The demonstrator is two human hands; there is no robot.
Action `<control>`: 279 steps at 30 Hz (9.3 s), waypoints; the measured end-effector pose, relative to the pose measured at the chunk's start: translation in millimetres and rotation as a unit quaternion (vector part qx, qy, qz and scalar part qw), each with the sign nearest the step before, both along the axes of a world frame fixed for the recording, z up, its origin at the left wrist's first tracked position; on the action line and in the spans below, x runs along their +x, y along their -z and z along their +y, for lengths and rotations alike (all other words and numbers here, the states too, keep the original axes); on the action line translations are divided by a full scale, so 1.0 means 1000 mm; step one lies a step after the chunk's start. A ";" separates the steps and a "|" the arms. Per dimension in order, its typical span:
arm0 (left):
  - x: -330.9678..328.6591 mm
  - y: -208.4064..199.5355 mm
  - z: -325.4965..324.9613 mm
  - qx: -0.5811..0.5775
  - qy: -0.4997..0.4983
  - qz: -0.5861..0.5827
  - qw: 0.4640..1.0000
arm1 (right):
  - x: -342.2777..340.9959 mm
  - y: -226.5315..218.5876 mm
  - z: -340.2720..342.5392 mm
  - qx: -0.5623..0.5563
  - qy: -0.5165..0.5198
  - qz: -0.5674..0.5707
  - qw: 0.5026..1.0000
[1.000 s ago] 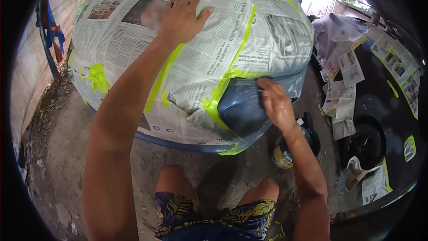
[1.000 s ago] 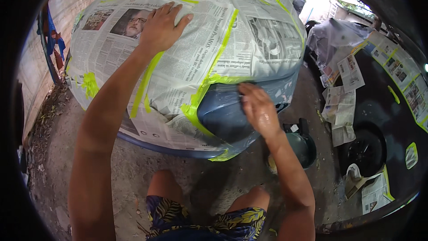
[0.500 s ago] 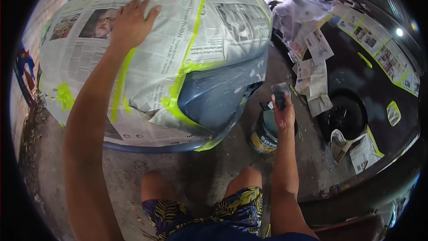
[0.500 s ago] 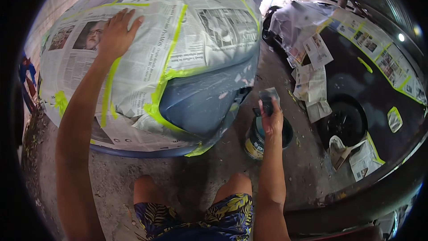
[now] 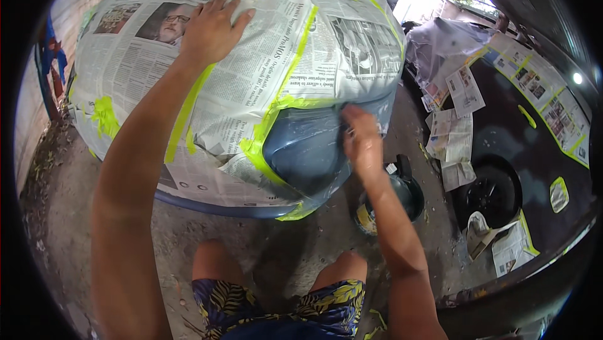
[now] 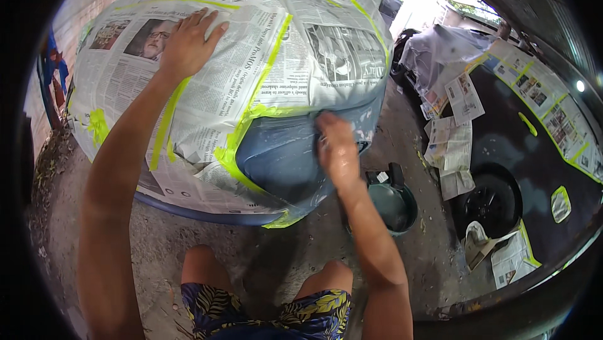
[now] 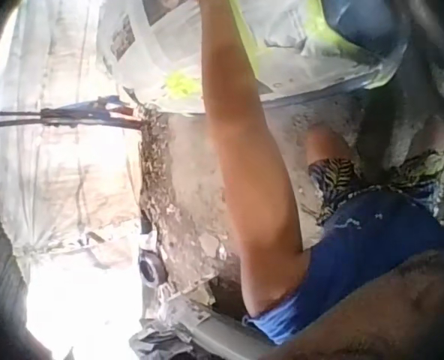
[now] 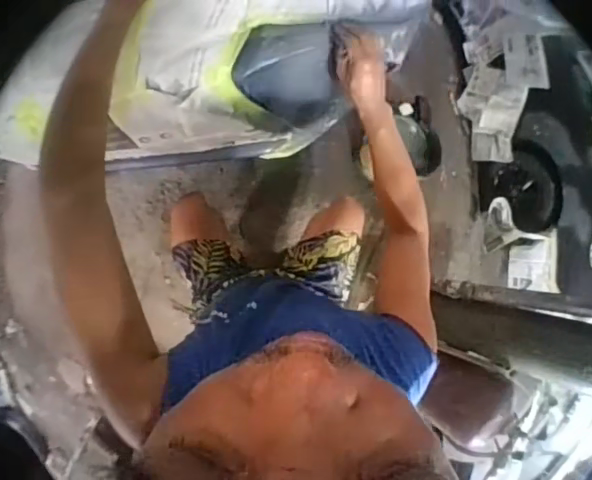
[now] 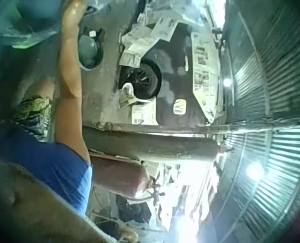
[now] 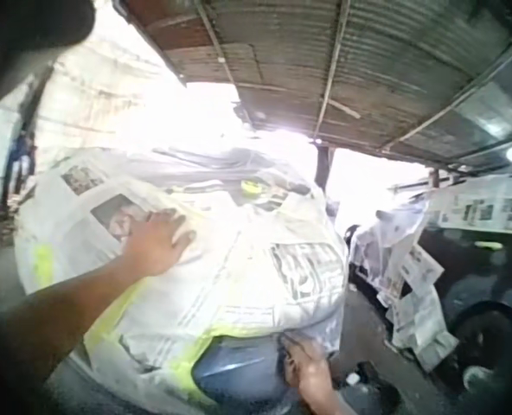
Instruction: Sanding a car body part using a sanding block and water for surface preparation.
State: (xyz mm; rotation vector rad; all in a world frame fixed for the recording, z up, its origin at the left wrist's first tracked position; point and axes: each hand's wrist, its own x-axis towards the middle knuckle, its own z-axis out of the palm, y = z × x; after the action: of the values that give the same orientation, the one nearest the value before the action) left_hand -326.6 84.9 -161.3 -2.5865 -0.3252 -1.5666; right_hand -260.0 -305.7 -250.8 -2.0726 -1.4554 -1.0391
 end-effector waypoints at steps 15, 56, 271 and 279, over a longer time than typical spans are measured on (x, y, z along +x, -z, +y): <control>0.006 0.005 0.006 0.029 0.003 -0.038 0.999 | -0.031 0.001 0.053 -0.016 -0.005 0.001 1.000; -0.001 -0.024 -0.016 0.018 -0.012 0.130 0.991 | 0.074 0.000 -0.019 -0.044 -0.152 -0.012 0.987; 0.005 -0.018 -0.001 -0.062 0.026 0.118 0.991 | 0.192 0.146 -0.226 0.373 0.187 0.378 0.826; 0.009 -0.016 0.001 -0.093 0.074 0.101 0.988 | 0.182 0.394 -0.364 -0.126 0.439 0.579 0.675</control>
State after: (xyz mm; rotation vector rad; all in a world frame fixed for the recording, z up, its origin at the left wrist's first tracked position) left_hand -317.9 85.7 -145.7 -2.9457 -0.2789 -1.3554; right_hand -77.9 -669.6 -644.8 -2.7403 0.1232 0.4409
